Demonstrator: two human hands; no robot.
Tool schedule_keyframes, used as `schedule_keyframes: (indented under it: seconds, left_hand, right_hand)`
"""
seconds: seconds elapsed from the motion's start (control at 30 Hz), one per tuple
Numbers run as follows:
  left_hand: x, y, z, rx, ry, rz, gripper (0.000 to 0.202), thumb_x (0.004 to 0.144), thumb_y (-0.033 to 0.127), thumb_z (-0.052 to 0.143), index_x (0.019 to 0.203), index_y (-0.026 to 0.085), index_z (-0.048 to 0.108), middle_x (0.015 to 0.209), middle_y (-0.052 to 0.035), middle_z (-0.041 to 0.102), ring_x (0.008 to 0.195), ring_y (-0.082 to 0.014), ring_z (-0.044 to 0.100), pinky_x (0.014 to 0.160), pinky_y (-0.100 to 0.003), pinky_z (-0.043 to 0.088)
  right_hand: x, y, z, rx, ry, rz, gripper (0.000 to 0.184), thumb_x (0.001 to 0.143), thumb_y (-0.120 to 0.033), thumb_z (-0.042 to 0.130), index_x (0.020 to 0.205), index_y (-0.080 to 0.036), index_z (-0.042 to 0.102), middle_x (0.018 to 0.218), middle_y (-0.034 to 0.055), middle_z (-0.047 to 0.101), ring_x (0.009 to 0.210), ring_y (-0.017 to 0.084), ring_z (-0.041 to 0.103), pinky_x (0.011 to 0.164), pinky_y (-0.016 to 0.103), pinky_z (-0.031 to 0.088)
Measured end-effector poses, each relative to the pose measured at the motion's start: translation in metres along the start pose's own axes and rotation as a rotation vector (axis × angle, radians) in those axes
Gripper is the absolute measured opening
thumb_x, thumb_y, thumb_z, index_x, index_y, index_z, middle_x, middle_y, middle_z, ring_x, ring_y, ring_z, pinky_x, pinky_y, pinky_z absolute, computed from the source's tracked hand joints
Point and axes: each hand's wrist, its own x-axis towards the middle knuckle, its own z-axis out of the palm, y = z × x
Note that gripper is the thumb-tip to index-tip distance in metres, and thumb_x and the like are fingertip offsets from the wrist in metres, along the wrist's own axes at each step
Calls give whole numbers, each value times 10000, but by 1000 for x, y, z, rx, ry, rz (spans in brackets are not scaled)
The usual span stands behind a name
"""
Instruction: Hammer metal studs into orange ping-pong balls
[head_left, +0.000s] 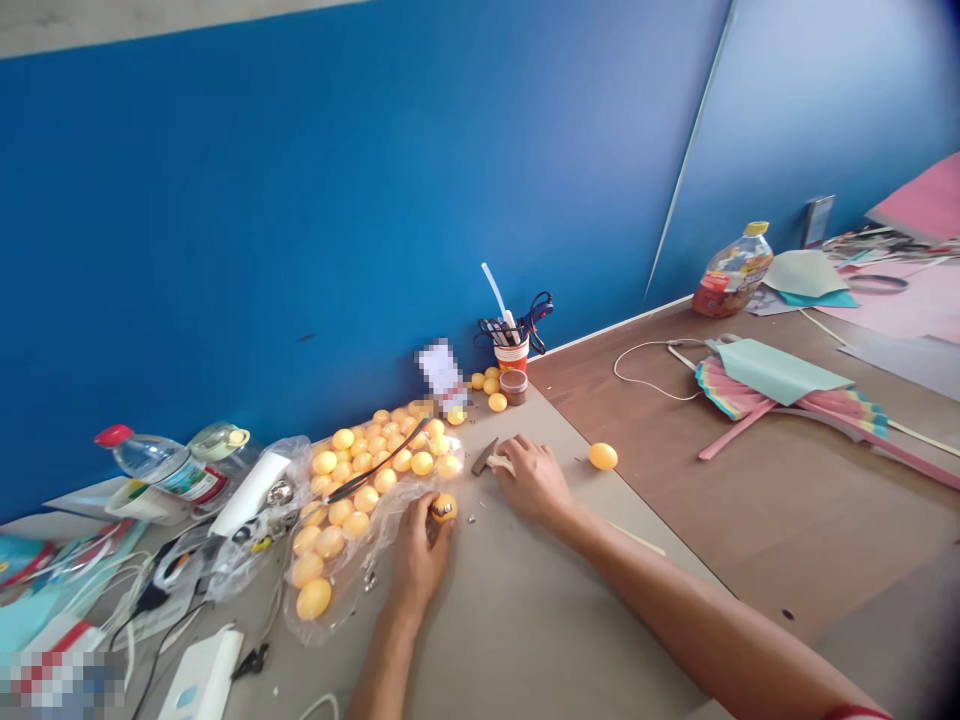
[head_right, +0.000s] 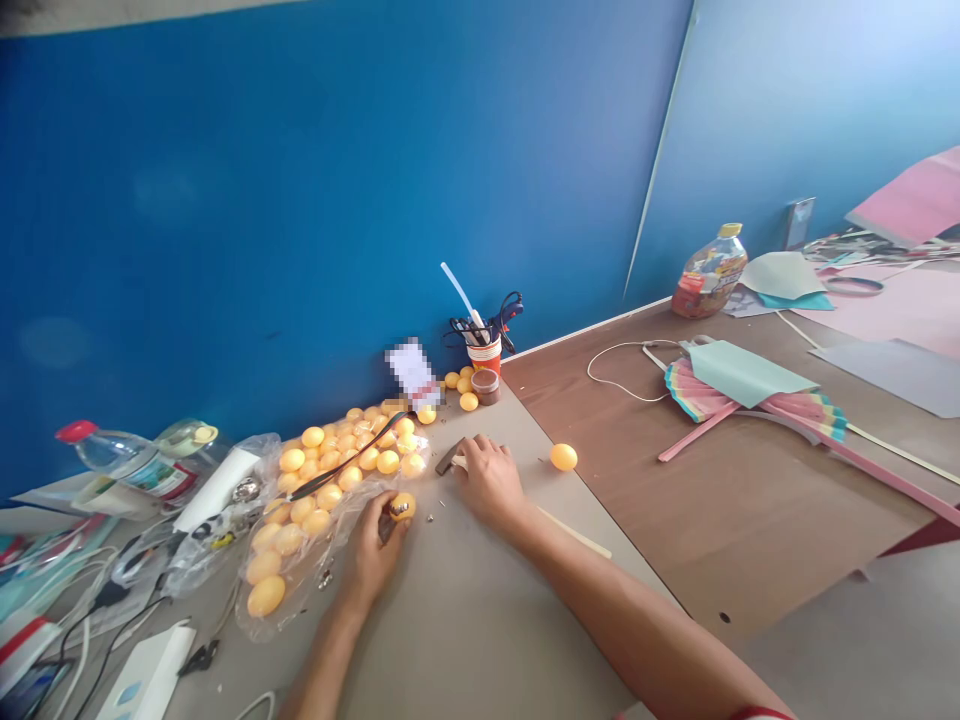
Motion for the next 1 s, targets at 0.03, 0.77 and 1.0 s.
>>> schedule_keyframes:
  seconds: [0.03, 0.77, 1.0]
  left_hand:
    - [0, -2, 1, -5, 17, 11, 314, 828, 307, 527, 1120, 197, 554, 1087, -108, 657, 1012, -241, 613, 904, -432, 512]
    - [7, -18, 1, 174, 178, 39, 321, 798, 289, 551, 1087, 186, 644, 1029, -107, 707, 1005, -290, 610, 913, -467, 491]
    - [7, -8, -2, 182, 165, 1, 296, 793, 283, 516, 1060, 262, 643, 1038, -86, 726, 1003, -317, 633, 944, -498, 469]
  right_hand:
    - [0, 1, -1, -102, -52, 12, 173, 847, -199, 528, 991, -153, 611, 1053, 119, 637, 952, 232, 582, 832, 335, 362]
    - [1, 1, 3, -140, -202, -105, 266, 977, -194, 318, 913, -156, 574, 948, 97, 634, 757, 168, 627, 640, 263, 374]
    - [-16, -39, -15, 241, -127, -304, 265, 943, -196, 314, 713, -216, 444, 753, 36, 578, 662, 159, 546, 619, 270, 399]
